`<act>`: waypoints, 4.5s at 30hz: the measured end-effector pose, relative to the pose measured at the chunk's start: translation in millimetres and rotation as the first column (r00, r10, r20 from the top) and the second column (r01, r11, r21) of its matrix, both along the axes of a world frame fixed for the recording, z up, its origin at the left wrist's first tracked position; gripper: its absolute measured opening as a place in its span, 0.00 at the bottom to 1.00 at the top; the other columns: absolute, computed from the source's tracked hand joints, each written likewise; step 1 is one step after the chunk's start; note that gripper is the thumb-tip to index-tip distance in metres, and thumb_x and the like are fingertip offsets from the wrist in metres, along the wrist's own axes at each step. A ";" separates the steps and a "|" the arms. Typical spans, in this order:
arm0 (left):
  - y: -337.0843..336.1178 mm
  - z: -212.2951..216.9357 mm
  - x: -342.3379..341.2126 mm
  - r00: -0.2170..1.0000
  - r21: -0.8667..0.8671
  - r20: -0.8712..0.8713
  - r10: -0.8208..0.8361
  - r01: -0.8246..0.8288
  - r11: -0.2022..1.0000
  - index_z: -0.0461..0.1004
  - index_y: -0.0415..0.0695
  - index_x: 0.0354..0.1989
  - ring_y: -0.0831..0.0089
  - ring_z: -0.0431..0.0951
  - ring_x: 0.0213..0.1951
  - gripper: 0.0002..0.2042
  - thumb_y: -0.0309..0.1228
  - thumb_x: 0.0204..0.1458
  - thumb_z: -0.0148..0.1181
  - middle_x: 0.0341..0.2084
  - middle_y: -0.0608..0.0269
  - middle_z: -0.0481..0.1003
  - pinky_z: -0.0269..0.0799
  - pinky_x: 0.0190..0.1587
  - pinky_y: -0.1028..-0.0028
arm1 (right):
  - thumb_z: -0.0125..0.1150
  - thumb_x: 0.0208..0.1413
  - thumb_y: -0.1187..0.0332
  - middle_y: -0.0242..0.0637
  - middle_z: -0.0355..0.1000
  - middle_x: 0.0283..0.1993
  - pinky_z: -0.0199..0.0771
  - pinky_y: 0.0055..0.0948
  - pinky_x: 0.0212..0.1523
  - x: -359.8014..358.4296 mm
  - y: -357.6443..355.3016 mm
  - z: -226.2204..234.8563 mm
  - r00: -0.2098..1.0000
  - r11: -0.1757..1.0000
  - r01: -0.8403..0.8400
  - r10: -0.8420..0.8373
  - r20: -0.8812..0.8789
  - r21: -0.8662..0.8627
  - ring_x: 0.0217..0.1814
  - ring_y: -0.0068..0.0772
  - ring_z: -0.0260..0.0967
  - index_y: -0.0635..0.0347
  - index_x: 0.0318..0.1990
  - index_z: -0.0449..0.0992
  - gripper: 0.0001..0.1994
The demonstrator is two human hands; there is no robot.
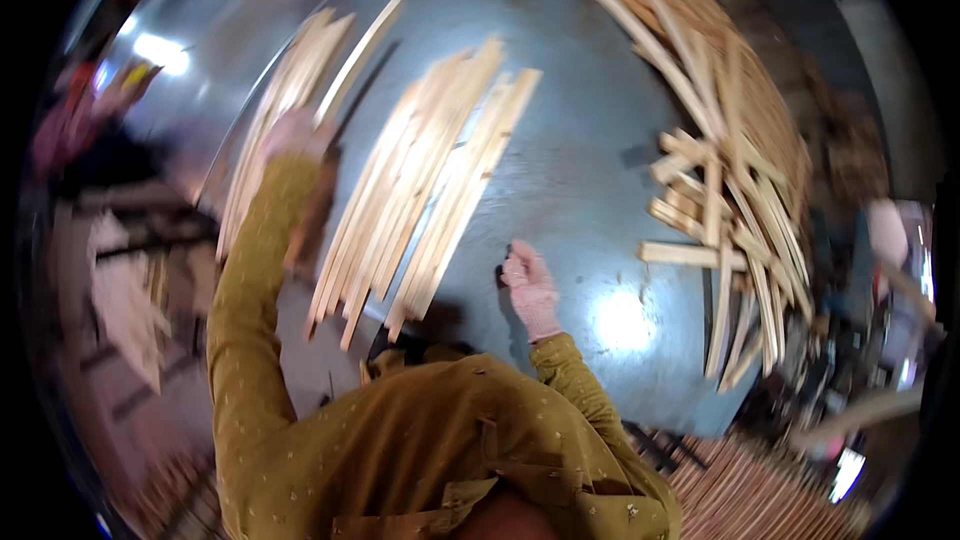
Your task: The person repeatedly picks up thin wooden strips from a metal table, aligns them, and stacks them into neat piles. They handle the strips one at a time or in small groups, moving them between piles and occasionally adjusting their orientation.
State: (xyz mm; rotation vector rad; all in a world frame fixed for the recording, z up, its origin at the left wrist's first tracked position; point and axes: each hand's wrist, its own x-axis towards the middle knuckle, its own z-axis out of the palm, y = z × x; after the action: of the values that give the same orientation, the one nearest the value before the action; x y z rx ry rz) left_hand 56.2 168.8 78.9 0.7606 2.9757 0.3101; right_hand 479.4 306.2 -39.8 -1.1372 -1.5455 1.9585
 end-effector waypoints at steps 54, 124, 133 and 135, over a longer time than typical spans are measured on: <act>180.0 -133.7 271.3 -0.076 0.195 0.851 -0.519 -0.873 0.447 0.72 0.41 0.52 0.64 0.77 0.28 0.38 0.65 0.46 0.63 0.30 0.57 0.77 0.77 0.31 0.64 | 0.65 0.47 0.57 0.57 0.71 0.57 0.72 0.50 0.57 -22.1 380.0 107.5 0.371 0.765 -0.522 -0.195 0.908 0.377 0.58 0.59 0.71 0.42 0.71 0.51 0.42; -65.5 -62.5 45.4 0.812 0.023 0.539 0.223 -0.279 0.960 0.65 0.45 0.63 0.52 0.72 0.60 0.29 0.46 0.57 0.58 0.57 0.44 0.73 0.65 0.63 0.62 | 0.56 0.61 0.48 0.56 0.77 0.46 0.73 0.49 0.47 -58.8 277.7 56.6 0.564 0.577 -0.529 -0.308 0.766 0.622 0.48 0.60 0.75 0.56 0.58 0.72 0.26; -140.0 -131.9 -35.4 0.960 -0.027 -0.279 -0.025 0.018 0.999 0.65 0.47 0.61 0.47 0.77 0.47 0.23 0.39 0.58 0.57 0.49 0.46 0.74 0.75 0.46 0.49 | 0.62 0.62 0.54 0.34 0.75 0.33 0.72 0.27 0.36 -60.5 176.8 37.9 0.918 0.985 -0.024 -0.046 0.393 0.171 0.36 0.26 0.73 0.70 0.53 0.74 0.25; -130.1 -119.2 -47.0 0.994 -0.099 -0.102 0.048 -0.058 0.993 0.65 0.55 0.63 0.50 0.78 0.46 0.23 0.38 0.58 0.56 0.50 0.50 0.73 0.75 0.46 0.50 | 0.60 0.61 0.50 0.39 0.77 0.35 0.74 0.33 0.37 -55.8 149.0 26.6 0.818 0.985 -0.042 -0.062 0.572 0.167 0.35 0.32 0.75 0.68 0.50 0.75 0.25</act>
State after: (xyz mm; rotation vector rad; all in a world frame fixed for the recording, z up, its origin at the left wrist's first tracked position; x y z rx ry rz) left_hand 9.2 38.7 -40.2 0.7073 3.0809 0.1247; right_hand 423.5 455.2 -13.2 -1.7643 -1.9441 1.4930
